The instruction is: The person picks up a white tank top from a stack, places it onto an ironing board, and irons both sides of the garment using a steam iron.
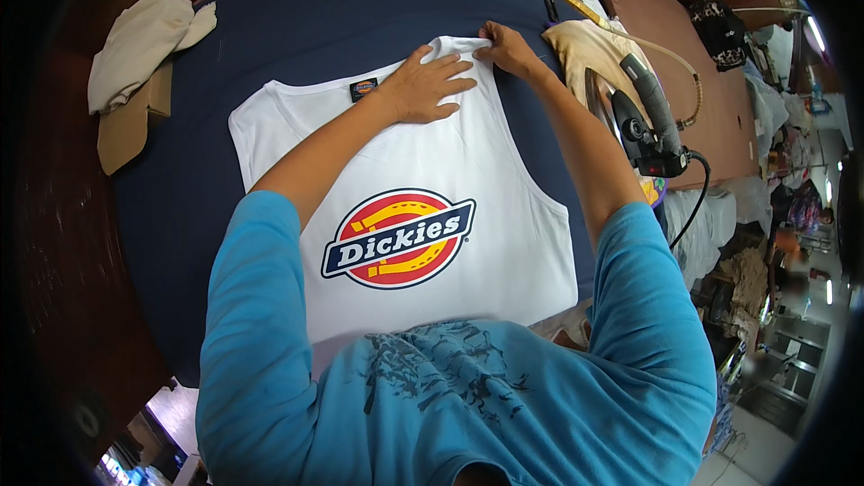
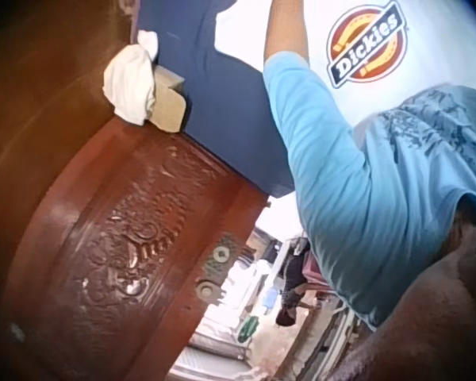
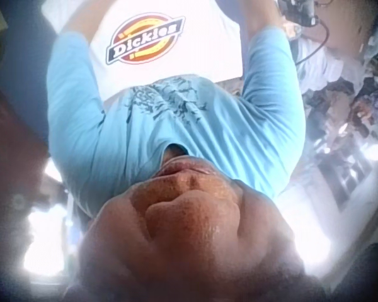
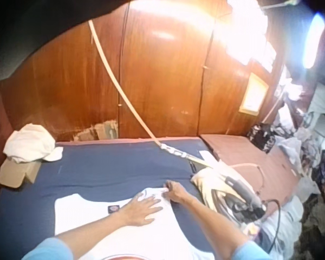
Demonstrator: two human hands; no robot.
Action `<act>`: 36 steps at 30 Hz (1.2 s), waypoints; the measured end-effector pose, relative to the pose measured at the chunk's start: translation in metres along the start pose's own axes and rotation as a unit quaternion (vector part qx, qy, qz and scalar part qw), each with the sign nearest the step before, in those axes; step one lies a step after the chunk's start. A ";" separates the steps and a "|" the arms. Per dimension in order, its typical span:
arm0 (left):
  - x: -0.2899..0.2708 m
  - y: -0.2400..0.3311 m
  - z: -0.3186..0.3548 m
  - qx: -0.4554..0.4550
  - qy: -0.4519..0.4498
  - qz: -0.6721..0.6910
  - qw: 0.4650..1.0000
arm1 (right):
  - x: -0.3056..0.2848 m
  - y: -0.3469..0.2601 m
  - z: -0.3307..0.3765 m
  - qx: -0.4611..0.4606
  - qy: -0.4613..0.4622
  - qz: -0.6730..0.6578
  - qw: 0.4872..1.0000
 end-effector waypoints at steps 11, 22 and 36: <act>0.013 -0.026 -0.040 -0.034 -0.036 -0.093 0.994 | -0.022 -0.032 0.113 0.055 0.131 0.048 0.989; 0.022 -0.031 -0.040 -0.081 -0.022 -0.060 0.995 | -0.001 -0.032 0.295 0.220 -0.104 0.018 0.970; 0.017 -0.037 -0.052 -0.106 -0.059 -0.039 0.992 | -0.207 0.014 0.212 0.229 0.077 0.344 0.907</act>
Point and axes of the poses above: each hand's wrist, its own z-axis away from the middle knuckle, its own x-axis out of the palm, y = z × x, the point moved 8 cm from there along -z, towards the middle knuckle, and after that the axes turned 10 degrees about -x, right-handed, at the moved point
